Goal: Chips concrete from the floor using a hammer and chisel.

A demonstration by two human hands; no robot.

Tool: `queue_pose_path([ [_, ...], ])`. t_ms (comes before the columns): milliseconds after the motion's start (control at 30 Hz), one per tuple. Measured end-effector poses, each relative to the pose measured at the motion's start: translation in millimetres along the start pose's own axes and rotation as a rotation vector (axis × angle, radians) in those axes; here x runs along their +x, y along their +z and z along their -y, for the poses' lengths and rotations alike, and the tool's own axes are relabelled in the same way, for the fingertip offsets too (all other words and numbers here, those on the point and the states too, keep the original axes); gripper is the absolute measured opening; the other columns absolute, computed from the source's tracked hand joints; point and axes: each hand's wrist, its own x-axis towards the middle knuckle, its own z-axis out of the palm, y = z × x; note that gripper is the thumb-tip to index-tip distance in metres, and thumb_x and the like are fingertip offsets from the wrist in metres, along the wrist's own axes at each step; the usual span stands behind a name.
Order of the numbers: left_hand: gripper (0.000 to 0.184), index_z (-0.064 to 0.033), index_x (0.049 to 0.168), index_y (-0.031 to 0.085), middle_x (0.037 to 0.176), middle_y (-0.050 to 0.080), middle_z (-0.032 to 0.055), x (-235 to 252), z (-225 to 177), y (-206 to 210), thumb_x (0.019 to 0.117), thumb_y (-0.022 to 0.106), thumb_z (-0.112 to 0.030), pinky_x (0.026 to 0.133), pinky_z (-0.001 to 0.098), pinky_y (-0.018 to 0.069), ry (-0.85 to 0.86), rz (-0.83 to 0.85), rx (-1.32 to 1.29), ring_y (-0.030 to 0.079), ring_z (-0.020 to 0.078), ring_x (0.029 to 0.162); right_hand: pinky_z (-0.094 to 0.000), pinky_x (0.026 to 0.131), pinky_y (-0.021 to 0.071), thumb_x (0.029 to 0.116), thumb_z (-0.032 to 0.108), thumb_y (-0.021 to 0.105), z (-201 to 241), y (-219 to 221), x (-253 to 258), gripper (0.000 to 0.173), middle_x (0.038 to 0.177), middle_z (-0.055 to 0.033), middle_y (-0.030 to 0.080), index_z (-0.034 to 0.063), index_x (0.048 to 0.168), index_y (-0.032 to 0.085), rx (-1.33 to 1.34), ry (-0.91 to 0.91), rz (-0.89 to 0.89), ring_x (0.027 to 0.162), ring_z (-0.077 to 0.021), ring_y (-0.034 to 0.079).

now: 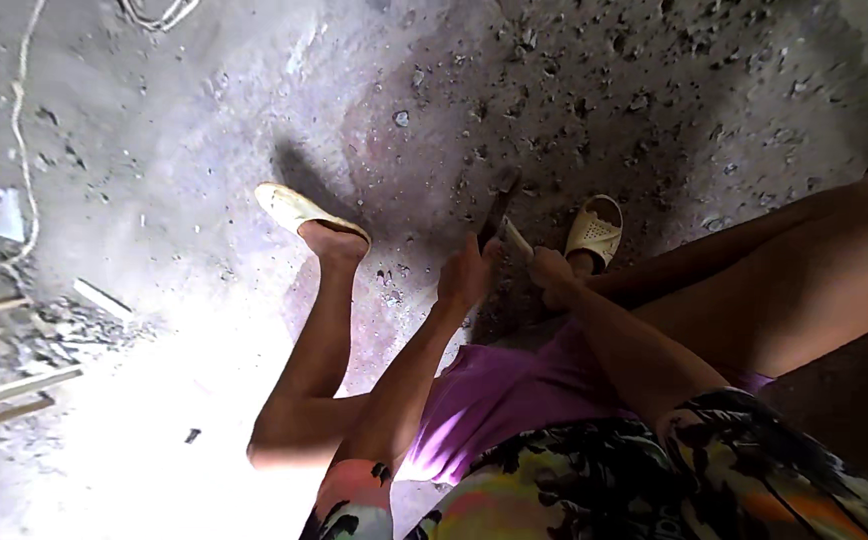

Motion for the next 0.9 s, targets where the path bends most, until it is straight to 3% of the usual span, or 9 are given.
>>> queue_pose_path([
  [133, 0.059, -0.0002, 0.135, 0.051, 0.091, 0.069, 0.0222, -16, -5, 10, 0.1104, 0.036, -0.051, 0.076, 0.058, 0.0572, 0.023, -0.13, -0.029, 0.072, 0.0402, 0.086, -0.0648, 0.093, 0.0522, 0.1121, 0.042, 0.036, 0, -1, 0, 0.05, 0.121, -0.0247, 0.067, 0.0017, 0.126, 0.063, 0.018, 0.007, 0.021, 0.115, -0.0425, 0.066],
  [200, 0.062, -0.0033, 0.14, 0.047, 0.094, 0.07, 0.0241, -12, 10, 35, 0.1095, 0.033, -0.055, 0.075, 0.0608, 0.0577, -0.019, -0.093, 0.031, 0.072, 0.0435, 0.089, -0.0649, 0.093, 0.0521, 0.1122, 0.044, 0.034, 0, -3, -5, 0.053, 0.122, -0.0253, 0.067, 0.0015, 0.127, 0.063, 0.034, -0.003, 0.014, 0.116, -0.0429, 0.066],
  [267, 0.064, -0.0037, 0.137, 0.05, 0.095, 0.07, 0.0251, -1, 21, 49, 0.1086, 0.033, -0.058, 0.076, 0.0623, 0.057, -0.052, -0.047, 0.081, 0.072, 0.0446, 0.091, -0.0658, 0.096, 0.0512, 0.1122, 0.049, 0.03, -1, -3, -10, 0.06, 0.125, -0.0272, 0.067, 0.0007, 0.132, 0.061, 0.049, -0.018, 0.013, 0.119, -0.0442, 0.065],
  [433, 0.067, -0.0019, 0.134, 0.05, 0.092, 0.068, 0.0241, -17, 6, 36, 0.108, 0.03, -0.06, 0.076, 0.0611, 0.0568, -0.063, -0.074, 0.002, 0.071, 0.0434, 0.09, -0.0642, 0.095, 0.0522, 0.1123, 0.049, 0.03, -7, 2, -7, 0.06, 0.124, -0.027, 0.067, 0.0003, 0.13, 0.061, 0.026, -0.034, 0.01, 0.119, -0.0439, 0.065],
  [567, 0.064, -0.0022, 0.137, 0.051, 0.095, 0.07, 0.0235, -8, 16, 58, 0.109, 0.032, -0.057, 0.078, 0.0597, 0.058, -0.094, -0.098, 0.074, 0.072, 0.0416, 0.091, -0.0633, 0.096, 0.0524, 0.1126, 0.048, 0.03, -3, -1, -9, 0.059, 0.126, -0.0267, 0.066, -0.0005, 0.131, 0.06, 0.013, -0.016, 0.032, 0.12, -0.0432, 0.065],
  [667, 0.063, -0.0006, 0.132, 0.054, 0.1, 0.069, 0.0248, 2, 6, 34, 0.1092, 0.035, -0.056, 0.082, 0.0605, 0.0562, -0.098, -0.039, 0.004, 0.071, 0.0418, 0.095, -0.0636, 0.095, 0.0528, 0.1126, 0.045, 0.033, -2, 2, -7, 0.055, 0.126, -0.0268, 0.066, -0.0007, 0.129, 0.06, 0.009, -0.021, 0.01, 0.119, -0.0436, 0.065],
  [733, 0.062, -0.0003, 0.133, 0.053, 0.095, 0.069, 0.0245, -14, -5, 19, 0.1095, 0.034, -0.055, 0.078, 0.0595, 0.0568, -0.055, -0.09, -0.035, 0.071, 0.0419, 0.09, -0.0639, 0.095, 0.0524, 0.1124, 0.048, 0.031, -4, 5, -8, 0.059, 0.125, -0.0269, 0.066, -0.0004, 0.129, 0.06, 0.02, -0.019, 0.014, 0.119, -0.0435, 0.065],
  [833, 0.063, -0.0034, 0.137, 0.046, 0.081, 0.064, 0.0217, -40, -5, 25, 0.1083, 0.032, -0.058, 0.064, 0.0561, 0.057, 0.019, -0.204, -0.039, 0.069, 0.0405, 0.073, -0.0633, 0.096, 0.0524, 0.1124, 0.049, 0.029, -3, 1, -10, 0.062, 0.125, -0.0268, 0.066, -0.0009, 0.129, 0.061, 0.022, -0.01, 0.034, 0.119, -0.0428, 0.065],
  [900, 0.062, -0.0032, 0.138, 0.048, 0.089, 0.068, 0.023, -26, 5, 45, 0.1089, 0.033, -0.057, 0.071, 0.0582, 0.0582, -0.041, -0.131, 0.014, 0.072, 0.0415, 0.083, -0.0639, 0.096, 0.0514, 0.1126, 0.047, 0.031, -2, 0, -11, 0.06, 0.126, -0.0272, 0.066, -0.0016, 0.129, 0.061, 0.018, -0.026, 0.04, 0.12, -0.0432, 0.064],
])
